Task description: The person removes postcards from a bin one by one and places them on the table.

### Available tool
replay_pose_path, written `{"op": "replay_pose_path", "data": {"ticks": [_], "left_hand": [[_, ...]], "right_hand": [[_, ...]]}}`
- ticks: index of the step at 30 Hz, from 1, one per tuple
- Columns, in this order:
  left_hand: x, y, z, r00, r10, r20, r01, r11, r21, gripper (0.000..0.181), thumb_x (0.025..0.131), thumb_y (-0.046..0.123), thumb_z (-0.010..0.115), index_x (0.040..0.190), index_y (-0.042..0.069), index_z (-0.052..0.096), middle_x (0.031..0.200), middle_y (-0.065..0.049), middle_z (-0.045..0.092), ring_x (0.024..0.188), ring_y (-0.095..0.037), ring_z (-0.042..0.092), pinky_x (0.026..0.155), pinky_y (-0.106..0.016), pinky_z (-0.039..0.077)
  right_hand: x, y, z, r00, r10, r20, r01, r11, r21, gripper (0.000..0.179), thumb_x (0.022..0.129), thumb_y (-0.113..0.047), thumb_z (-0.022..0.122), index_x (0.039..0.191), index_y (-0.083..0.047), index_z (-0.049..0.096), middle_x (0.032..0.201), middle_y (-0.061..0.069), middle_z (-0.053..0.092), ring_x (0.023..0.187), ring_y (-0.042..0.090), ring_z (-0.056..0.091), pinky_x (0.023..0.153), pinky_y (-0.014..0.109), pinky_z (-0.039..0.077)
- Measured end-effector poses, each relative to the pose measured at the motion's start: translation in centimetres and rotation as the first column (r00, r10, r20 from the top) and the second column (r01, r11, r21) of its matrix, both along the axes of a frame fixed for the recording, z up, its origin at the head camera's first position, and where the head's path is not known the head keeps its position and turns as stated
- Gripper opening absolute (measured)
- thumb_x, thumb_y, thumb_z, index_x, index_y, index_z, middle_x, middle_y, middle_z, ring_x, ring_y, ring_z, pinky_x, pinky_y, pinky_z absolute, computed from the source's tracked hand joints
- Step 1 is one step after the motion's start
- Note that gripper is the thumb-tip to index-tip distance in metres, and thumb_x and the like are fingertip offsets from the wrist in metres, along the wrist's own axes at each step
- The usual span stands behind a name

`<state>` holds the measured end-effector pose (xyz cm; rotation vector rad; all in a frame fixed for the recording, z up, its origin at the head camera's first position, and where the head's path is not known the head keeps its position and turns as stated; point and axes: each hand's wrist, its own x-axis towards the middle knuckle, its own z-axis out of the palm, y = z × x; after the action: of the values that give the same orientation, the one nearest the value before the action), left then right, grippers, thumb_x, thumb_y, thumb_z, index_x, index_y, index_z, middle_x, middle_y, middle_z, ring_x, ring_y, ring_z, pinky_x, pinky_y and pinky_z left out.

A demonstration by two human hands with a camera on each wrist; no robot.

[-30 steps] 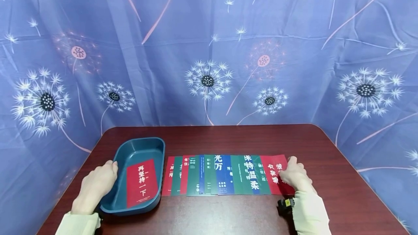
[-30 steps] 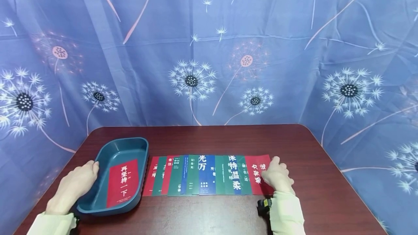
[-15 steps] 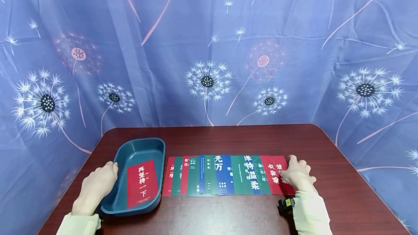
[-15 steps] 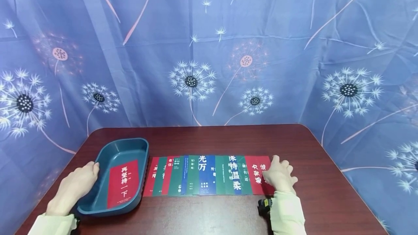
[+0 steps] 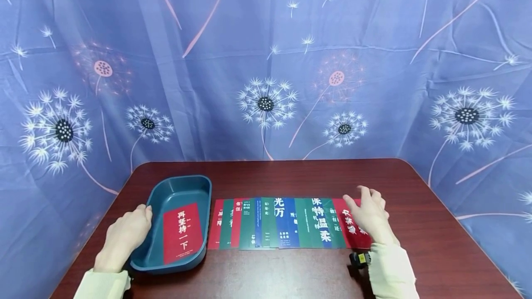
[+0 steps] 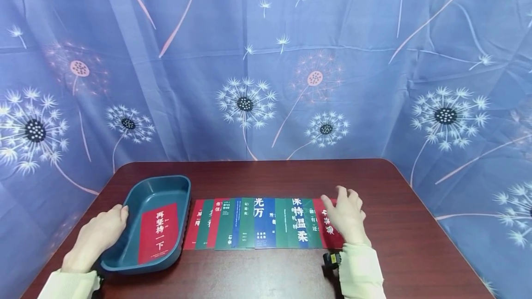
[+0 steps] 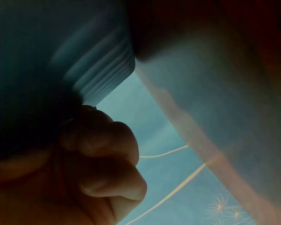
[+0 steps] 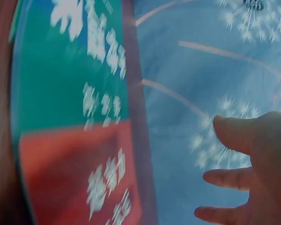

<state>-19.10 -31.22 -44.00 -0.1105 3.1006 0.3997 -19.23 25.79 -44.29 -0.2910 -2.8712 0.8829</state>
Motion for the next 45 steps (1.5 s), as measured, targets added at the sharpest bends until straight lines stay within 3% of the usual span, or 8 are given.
{"op": "replay_pose_path", "data": {"ticks": [5, 10, 20, 25, 31, 34, 40, 45], "left_hand": [[-0.1, 0.0, 0.0, 1.0, 0.009, 0.017, -0.009, 1.0, 0.002, 0.039, 0.104, 0.026, 0.038, 0.106, -0.009, 0.053, 0.083, -0.026, 0.059, 0.071, -0.041, 0.06, 0.066, -0.062, 0.049], [-0.2, 0.1, -0.2, 1.0, 0.004, 0.013, -0.004, 1.0, 0.003, 0.039, 0.104, 0.026, 0.037, 0.105, -0.009, 0.054, 0.083, -0.027, 0.06, 0.072, -0.042, 0.06, 0.066, -0.062, 0.049], [-0.1, 0.0, -0.4, 1.0, 0.005, -0.006, -0.005, 1.0, 0.0, 0.039, 0.104, 0.026, 0.036, 0.104, -0.009, 0.054, 0.084, -0.028, 0.06, 0.071, -0.043, 0.06, 0.065, -0.062, 0.048], [0.0, 0.3, -0.3, 1.0, 0.0, -0.019, 0.0, 1.0, 0.002, 0.036, 0.103, 0.025, 0.04, 0.104, -0.009, 0.053, 0.08, -0.024, 0.059, 0.068, -0.039, 0.06, 0.064, -0.061, 0.05], [0.1, 0.5, -0.1, 0.999, -0.003, -0.035, 0.003, 1.0, 0.002, 0.035, 0.103, 0.024, 0.042, 0.105, -0.01, 0.053, 0.08, -0.024, 0.059, 0.067, -0.038, 0.06, 0.064, -0.061, 0.05], [0.2, 0.4, -0.2, 0.999, -0.005, -0.039, 0.005, 1.0, -0.001, 0.035, 0.103, 0.023, 0.041, 0.104, -0.009, 0.054, 0.08, -0.025, 0.059, 0.067, -0.039, 0.06, 0.064, -0.061, 0.05], [0.3, 0.3, -0.2, 0.998, -0.006, -0.055, 0.006, 1.0, -0.008, 0.034, 0.103, 0.022, 0.041, 0.101, -0.009, 0.054, 0.078, -0.026, 0.059, 0.065, -0.04, 0.06, 0.062, -0.061, 0.05], [0.3, 0.2, -0.2, 0.999, -0.006, -0.05, 0.005, 1.0, -0.009, 0.035, 0.104, 0.023, 0.038, 0.099, -0.008, 0.055, 0.079, -0.028, 0.06, 0.068, -0.044, 0.06, 0.062, -0.061, 0.049]], "right_hand": [[-0.2, -2.8, 1.0, 0.989, 0.077, -0.126, -0.078, 0.997, 0.0, 0.061, 0.098, -0.039, 0.056, 0.14, 0.002, 0.039, 0.144, 0.035, 0.024, 0.13, 0.055, 0.024, 0.094, 0.073, 0.023], [-0.5, -7.0, 1.5, 0.952, 0.154, -0.265, -0.157, 0.988, 0.012, 0.054, 0.097, -0.037, 0.06, 0.135, -0.002, 0.046, 0.147, 0.031, 0.026, 0.13, 0.052, 0.029, 0.095, 0.071, 0.029], [0.0, -16.9, 2.5, 0.864, 0.39, -0.32, -0.394, 0.917, 0.054, 0.055, 0.096, -0.039, 0.062, 0.138, -0.008, 0.047, 0.151, 0.023, 0.029, 0.133, 0.045, 0.034, 0.1, 0.065, 0.033], [-0.2, -21.2, 2.7, 0.791, 0.529, -0.307, -0.513, 0.847, 0.138, 0.055, 0.096, -0.04, 0.061, 0.137, -0.008, 0.046, 0.149, 0.022, 0.032, 0.134, 0.04, 0.035, 0.103, 0.06, 0.032], [-0.4, -26.8, 2.2, 0.667, 0.687, -0.29, -0.596, 0.725, 0.347, 0.053, 0.095, -0.043, 0.06, 0.135, -0.009, 0.05, 0.144, 0.017, 0.04, 0.134, 0.03, 0.037, 0.104, 0.051, 0.036], [-0.3, -29.4, 1.8, 0.622, 0.739, -0.26, -0.597, 0.661, 0.454, 0.054, 0.095, -0.047, 0.058, 0.135, -0.011, 0.052, 0.141, 0.013, 0.044, 0.134, 0.027, 0.038, 0.107, 0.048, 0.034], [-0.3, -33.7, 1.1, 0.58, 0.803, -0.14, -0.629, 0.55, 0.549, 0.059, 0.093, -0.053, 0.057, 0.14, -0.018, 0.049, 0.142, 0.008, 0.045, 0.134, 0.023, 0.038, 0.111, 0.04, 0.03], [-0.3, -36.1, 0.5, 0.595, 0.803, -0.034, -0.639, 0.499, 0.585, 0.057, 0.096, -0.058, 0.046, 0.142, -0.024, 0.046, 0.144, 0.004, 0.043, 0.135, 0.02, 0.038, 0.111, 0.038, 0.03]]}}
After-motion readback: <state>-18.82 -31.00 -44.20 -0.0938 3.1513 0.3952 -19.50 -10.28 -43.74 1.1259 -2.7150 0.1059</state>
